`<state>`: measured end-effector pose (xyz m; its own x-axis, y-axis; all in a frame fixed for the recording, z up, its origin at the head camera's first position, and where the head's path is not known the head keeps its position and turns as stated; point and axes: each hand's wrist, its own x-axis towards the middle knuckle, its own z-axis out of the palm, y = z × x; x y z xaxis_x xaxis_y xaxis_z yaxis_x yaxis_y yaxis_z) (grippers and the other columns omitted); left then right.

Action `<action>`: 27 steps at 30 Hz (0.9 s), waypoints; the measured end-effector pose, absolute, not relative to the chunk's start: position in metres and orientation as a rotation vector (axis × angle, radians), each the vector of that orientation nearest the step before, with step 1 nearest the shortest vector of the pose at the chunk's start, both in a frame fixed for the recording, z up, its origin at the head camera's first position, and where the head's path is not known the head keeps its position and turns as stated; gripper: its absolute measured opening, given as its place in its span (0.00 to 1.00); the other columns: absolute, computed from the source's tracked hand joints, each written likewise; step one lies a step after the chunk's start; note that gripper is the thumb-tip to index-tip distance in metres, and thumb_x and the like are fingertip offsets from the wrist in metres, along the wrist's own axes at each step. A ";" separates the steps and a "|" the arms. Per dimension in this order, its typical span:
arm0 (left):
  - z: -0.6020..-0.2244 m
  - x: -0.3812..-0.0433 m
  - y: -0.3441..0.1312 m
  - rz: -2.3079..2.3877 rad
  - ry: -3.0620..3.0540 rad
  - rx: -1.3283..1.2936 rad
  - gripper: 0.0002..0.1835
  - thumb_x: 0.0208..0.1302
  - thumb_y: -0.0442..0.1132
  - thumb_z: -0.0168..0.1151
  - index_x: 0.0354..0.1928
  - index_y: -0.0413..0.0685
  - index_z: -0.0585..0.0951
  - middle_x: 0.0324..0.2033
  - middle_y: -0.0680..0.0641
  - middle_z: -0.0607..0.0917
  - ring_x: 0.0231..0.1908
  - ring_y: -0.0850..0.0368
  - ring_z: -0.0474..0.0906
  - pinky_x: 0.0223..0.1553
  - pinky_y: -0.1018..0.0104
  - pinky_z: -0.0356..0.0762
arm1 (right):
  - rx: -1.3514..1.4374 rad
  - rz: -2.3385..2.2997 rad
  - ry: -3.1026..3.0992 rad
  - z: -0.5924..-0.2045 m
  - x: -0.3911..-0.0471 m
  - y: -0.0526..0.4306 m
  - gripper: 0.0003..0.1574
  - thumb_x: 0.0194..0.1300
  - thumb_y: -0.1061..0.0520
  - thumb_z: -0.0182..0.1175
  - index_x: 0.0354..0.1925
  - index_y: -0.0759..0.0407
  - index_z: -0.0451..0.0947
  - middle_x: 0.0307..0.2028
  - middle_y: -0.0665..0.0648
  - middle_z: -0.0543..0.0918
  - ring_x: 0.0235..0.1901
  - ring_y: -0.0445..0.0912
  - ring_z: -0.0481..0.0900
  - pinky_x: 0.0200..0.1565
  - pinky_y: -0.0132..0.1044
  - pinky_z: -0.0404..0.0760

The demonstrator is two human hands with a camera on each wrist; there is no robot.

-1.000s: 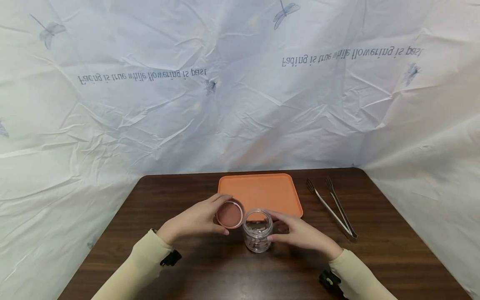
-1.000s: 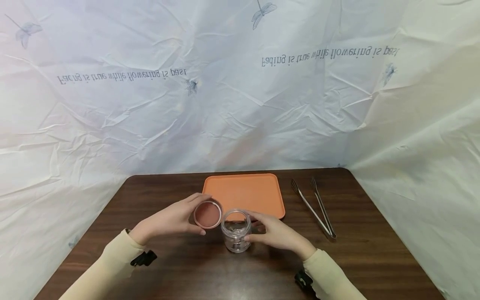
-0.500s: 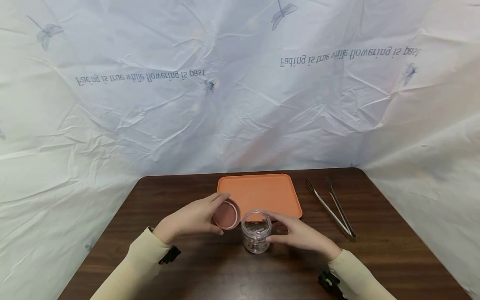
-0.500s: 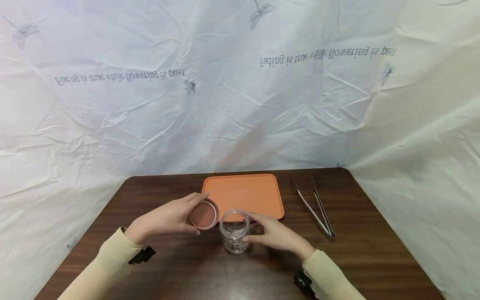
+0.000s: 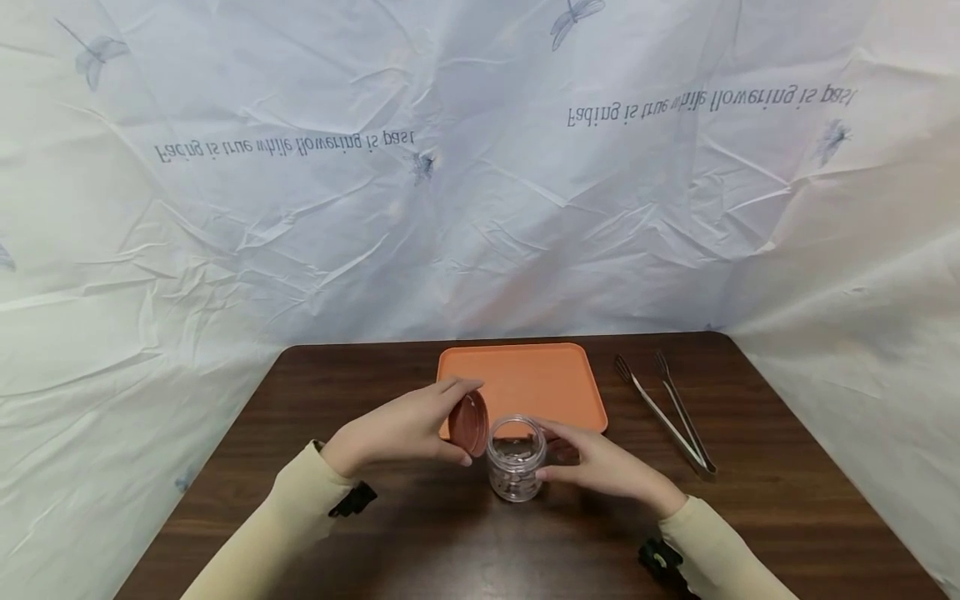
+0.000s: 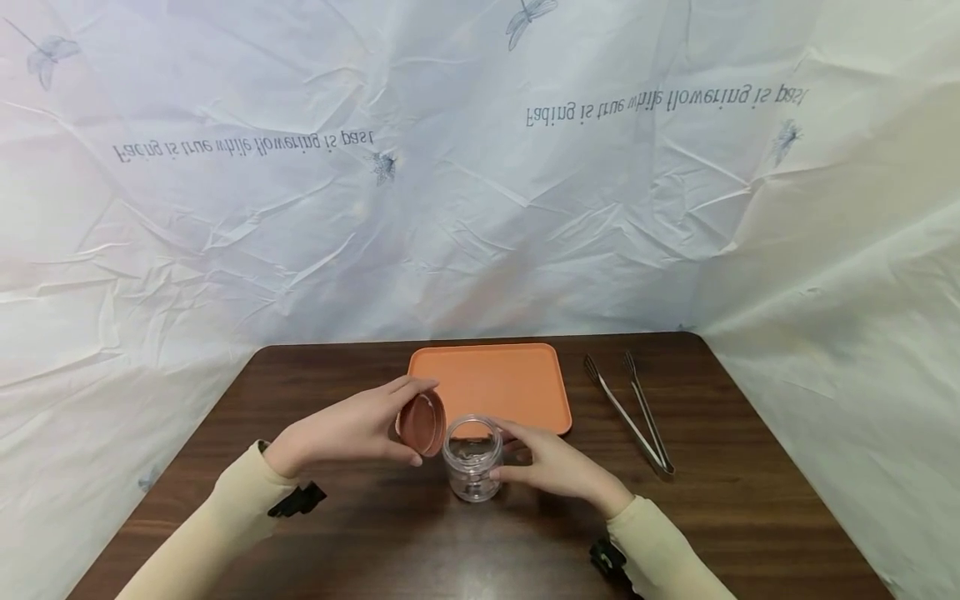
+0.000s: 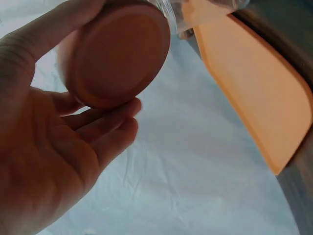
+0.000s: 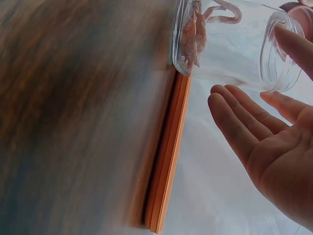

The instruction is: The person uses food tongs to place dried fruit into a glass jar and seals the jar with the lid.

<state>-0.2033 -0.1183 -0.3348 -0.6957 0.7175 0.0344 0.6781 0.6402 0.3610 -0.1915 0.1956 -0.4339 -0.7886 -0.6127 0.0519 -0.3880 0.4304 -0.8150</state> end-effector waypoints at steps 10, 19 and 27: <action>-0.352 -0.212 -0.085 0.656 2.659 1.380 0.48 0.60 0.59 0.71 0.77 0.55 0.59 0.62 0.51 0.71 0.53 0.62 0.73 0.50 0.67 0.77 | -0.884 -1.302 2.411 -0.436 -0.193 0.194 0.47 0.70 0.43 0.65 0.78 0.50 0.57 0.67 0.56 0.73 0.59 0.49 0.77 0.56 0.47 0.79; -0.369 -0.215 -0.060 0.447 2.650 1.467 0.45 0.60 0.60 0.71 0.73 0.48 0.65 0.65 0.48 0.71 0.58 0.58 0.71 0.52 0.68 0.77 | -0.918 -1.310 2.368 -0.440 -0.194 0.196 0.41 0.69 0.44 0.66 0.74 0.47 0.64 0.65 0.48 0.75 0.59 0.49 0.78 0.57 0.47 0.79; -0.372 -0.213 -0.053 0.417 2.657 1.457 0.41 0.62 0.62 0.69 0.72 0.51 0.68 0.65 0.50 0.71 0.59 0.58 0.70 0.49 0.71 0.77 | -0.928 -1.302 2.328 -0.440 -0.194 0.196 0.35 0.70 0.44 0.65 0.71 0.44 0.68 0.62 0.45 0.76 0.61 0.47 0.77 0.58 0.47 0.78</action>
<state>-0.2132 -0.0533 -0.3725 -0.5434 0.8375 0.0575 0.8149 0.5098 0.2760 -0.1943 0.1959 -0.4399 -0.7396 -0.6720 0.0382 -0.3844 0.3751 -0.8435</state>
